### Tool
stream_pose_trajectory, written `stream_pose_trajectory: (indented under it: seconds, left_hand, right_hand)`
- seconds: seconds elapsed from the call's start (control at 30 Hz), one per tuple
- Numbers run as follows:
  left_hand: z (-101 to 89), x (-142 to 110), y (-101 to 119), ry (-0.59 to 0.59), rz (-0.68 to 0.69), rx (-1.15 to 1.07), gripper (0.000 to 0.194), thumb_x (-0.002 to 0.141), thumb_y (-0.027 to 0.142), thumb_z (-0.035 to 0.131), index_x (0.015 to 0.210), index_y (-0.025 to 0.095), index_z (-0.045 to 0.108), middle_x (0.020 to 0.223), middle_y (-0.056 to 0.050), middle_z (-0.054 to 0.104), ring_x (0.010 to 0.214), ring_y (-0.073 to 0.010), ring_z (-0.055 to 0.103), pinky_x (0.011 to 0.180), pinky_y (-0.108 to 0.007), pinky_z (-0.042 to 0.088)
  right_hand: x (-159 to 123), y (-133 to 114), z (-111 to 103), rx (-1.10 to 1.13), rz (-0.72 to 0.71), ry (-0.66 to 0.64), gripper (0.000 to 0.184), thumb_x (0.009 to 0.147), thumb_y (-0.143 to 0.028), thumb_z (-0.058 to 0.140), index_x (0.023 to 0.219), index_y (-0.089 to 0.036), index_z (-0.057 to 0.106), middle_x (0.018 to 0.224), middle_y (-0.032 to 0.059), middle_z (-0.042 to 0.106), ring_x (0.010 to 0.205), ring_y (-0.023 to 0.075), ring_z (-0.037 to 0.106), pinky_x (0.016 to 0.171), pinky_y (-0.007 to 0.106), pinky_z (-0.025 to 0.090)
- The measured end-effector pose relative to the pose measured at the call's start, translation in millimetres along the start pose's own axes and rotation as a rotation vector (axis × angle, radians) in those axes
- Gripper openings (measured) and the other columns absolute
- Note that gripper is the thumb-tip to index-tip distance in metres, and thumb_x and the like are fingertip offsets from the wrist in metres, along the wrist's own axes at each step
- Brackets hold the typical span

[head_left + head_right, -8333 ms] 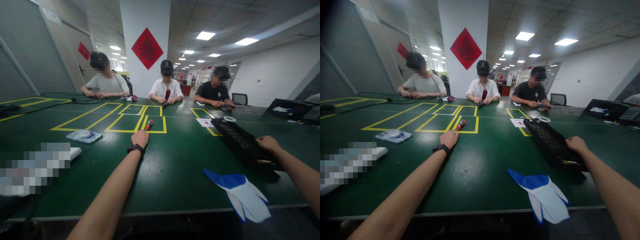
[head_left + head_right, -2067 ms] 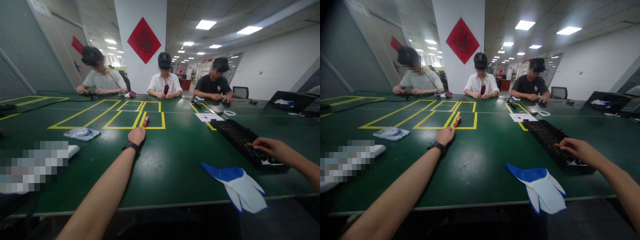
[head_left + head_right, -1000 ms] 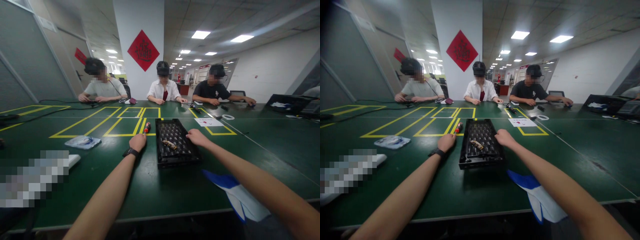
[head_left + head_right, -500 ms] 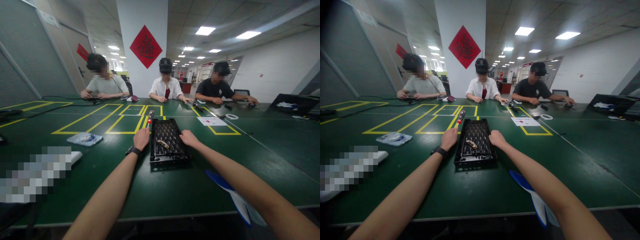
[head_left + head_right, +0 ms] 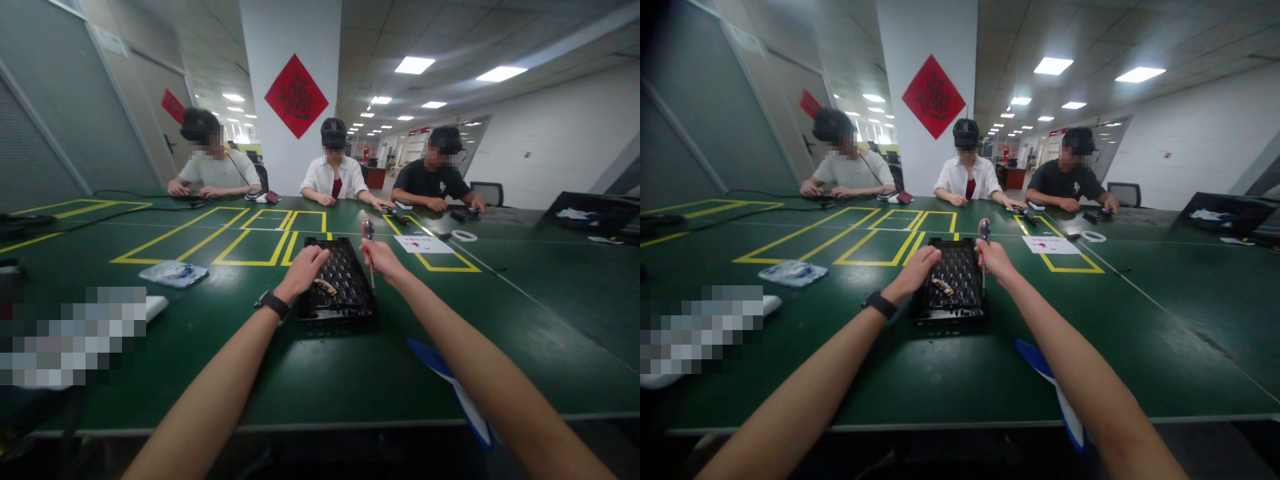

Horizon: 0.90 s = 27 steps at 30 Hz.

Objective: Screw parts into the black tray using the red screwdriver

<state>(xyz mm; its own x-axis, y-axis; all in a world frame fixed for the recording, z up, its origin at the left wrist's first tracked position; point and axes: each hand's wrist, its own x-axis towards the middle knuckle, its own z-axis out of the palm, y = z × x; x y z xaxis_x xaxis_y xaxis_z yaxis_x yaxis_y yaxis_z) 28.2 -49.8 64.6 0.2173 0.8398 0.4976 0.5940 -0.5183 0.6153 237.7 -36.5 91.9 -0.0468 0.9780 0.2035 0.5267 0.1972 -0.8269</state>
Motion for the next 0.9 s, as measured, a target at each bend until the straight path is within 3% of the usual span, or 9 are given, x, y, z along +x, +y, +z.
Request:
stream_pose_trajectory:
  seconds: [0.03,0.07,0.13,0.27,0.4,0.5,0.6,0.7,0.9]
  left_hand:
    - [-0.4,1,-14,0.104,-0.079,0.061,0.039,0.082,0.051,0.04,0.086,0.016,0.056,0.093,-0.007,0.058,0.092,-0.0206,0.051,0.086,-0.034,0.039]
    - [0.1,1,-28,0.139,-0.158,0.082,0.041,0.078,0.05,0.048,0.1,0.016,0.055,0.106,-0.009,0.056,0.102,-0.0232,0.049,0.092,-0.037,0.036]
    - [3.9,1,-56,0.076,-0.277,0.035,0.053,0.075,0.045,0.052,0.12,0.017,0.047,0.124,-0.011,0.05,0.116,-0.0252,0.044,0.098,-0.039,0.033]
    - [16.7,0,-86,-0.037,-0.317,-0.051,0.056,0.074,0.029,0.049,0.128,0.017,0.042,0.139,-0.008,0.038,0.128,-0.0243,0.034,0.107,-0.037,0.025]
    - [22.0,1,-88,0.012,-0.355,-0.049,0.06,0.072,0.021,0.042,0.132,0.016,0.039,0.141,-0.006,0.036,0.129,-0.0226,0.034,0.108,-0.035,0.025]
    - [21.7,1,-86,0.039,-0.35,-0.016,0.061,0.073,0.021,0.041,0.133,0.015,0.039,0.14,-0.006,0.039,0.127,-0.0224,0.036,0.107,-0.034,0.028]
    - [21.2,1,-85,0.053,-0.343,0.004,0.06,0.073,0.022,0.041,0.133,0.015,0.04,0.138,-0.006,0.041,0.126,-0.0224,0.038,0.106,-0.034,0.029]
    - [21.3,1,-84,0.054,-0.347,0.011,0.059,0.073,0.021,0.04,0.133,0.015,0.04,0.138,-0.006,0.041,0.126,-0.0219,0.039,0.106,-0.035,0.029]
    - [21.8,3,-85,0.047,-0.368,0.029,0.058,0.074,0.022,0.04,0.132,0.016,0.041,0.139,-0.005,0.04,0.127,-0.0213,0.037,0.107,-0.035,0.027]
  right_hand:
    - [1,10,-6,-0.264,0.03,0.013,0.045,0.088,-0.048,0.026,0.084,-0.015,0.056,0.058,0.0019,0.055,0.049,0.0107,0.051,0.05,0.021,0.039]
    - [1,20,-10,-0.359,0.059,0.026,0.041,0.086,-0.046,0.034,0.079,-0.013,0.058,0.063,0.0057,0.058,0.058,0.0142,0.057,0.055,0.022,0.041]
    - [-2,38,-14,-0.478,0.102,0.054,0.034,0.082,-0.042,0.045,0.078,-0.011,0.059,0.076,0.0122,0.063,0.075,0.021,0.061,0.064,0.026,0.043]
    - [-12,53,-7,-0.619,0.171,0.072,0.035,0.076,-0.037,0.054,0.096,-0.009,0.056,0.093,0.0188,0.062,0.087,0.0283,0.061,0.072,0.034,0.044]
    - [-20,39,0,-0.787,0.135,0.109,0.041,0.084,-0.045,0.043,0.103,-0.01,0.054,0.1,0.0191,0.06,0.094,0.0281,0.058,0.078,0.037,0.043]
    - [-21,18,7,-0.792,-0.121,0.136,0.036,0.088,-0.042,0.036,0.102,-0.015,0.056,0.107,0.0141,0.059,0.098,0.0224,0.056,0.08,0.031,0.042]
    - [-19,-2,26,-0.663,-0.309,-0.162,0.027,0.085,-0.037,0.046,0.091,-0.019,0.064,0.096,0.0067,0.065,0.089,0.0159,0.058,0.076,0.023,0.041]
    - [-14,-13,51,-0.633,-0.28,-0.302,0.023,0.078,-0.038,0.057,0.08,-0.018,0.069,0.082,0.0055,0.068,0.077,0.0146,0.06,0.067,0.021,0.04]
    - [-4,-12,71,-0.618,-0.215,-0.311,0.022,0.069,-0.038,0.066,0.066,-0.016,0.07,0.069,0.0066,0.068,0.063,0.0132,0.059,0.057,0.02,0.038]
